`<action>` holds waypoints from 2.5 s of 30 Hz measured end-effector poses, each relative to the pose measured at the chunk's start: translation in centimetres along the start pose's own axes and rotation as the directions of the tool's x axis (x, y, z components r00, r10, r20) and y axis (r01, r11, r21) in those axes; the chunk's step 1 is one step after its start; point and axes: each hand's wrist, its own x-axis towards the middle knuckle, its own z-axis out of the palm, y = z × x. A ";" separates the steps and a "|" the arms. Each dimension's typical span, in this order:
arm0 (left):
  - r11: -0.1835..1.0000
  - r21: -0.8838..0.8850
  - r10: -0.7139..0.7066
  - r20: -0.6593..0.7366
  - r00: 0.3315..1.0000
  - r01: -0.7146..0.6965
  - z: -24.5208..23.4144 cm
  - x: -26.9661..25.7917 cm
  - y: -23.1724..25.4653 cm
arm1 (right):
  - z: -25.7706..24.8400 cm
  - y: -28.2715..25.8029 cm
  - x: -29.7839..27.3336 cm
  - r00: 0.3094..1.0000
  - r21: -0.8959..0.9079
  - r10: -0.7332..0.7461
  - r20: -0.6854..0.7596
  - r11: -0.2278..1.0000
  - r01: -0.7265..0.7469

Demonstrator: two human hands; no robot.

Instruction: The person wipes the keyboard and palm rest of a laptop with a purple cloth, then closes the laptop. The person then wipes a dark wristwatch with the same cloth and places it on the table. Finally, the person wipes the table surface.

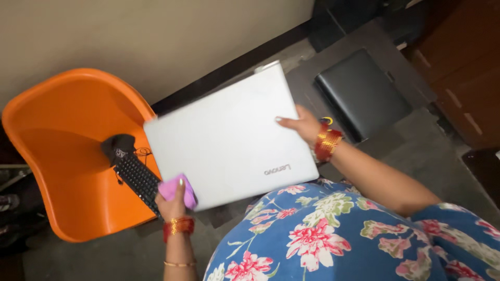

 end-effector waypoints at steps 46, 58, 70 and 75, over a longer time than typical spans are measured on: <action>0.931 0.276 0.242 0.027 0.970 -0.240 17.3 0.4 2.8 | -22.1 13.2 -2.2 0.498 -0.795 -0.749 -0.437 0.581 0.176; 0.389 0.586 -0.011 0.774 0.633 -0.711 17.7 -7.7 0.9 | -1.8 7.5 4.7 0.896 -0.954 0.441 0.050 -0.244 0.173; 0.380 0.853 -0.202 0.454 0.868 -0.358 16.6 7.2 -0.4 | -2.6 8.6 5.1 0.878 -0.921 0.472 0.078 -0.302 0.244; 0.337 0.584 0.103 0.757 0.645 -0.739 26.9 2.4 2.5 | -3.8 9.3 5.5 0.880 -0.922 0.458 0.121 -0.277 0.271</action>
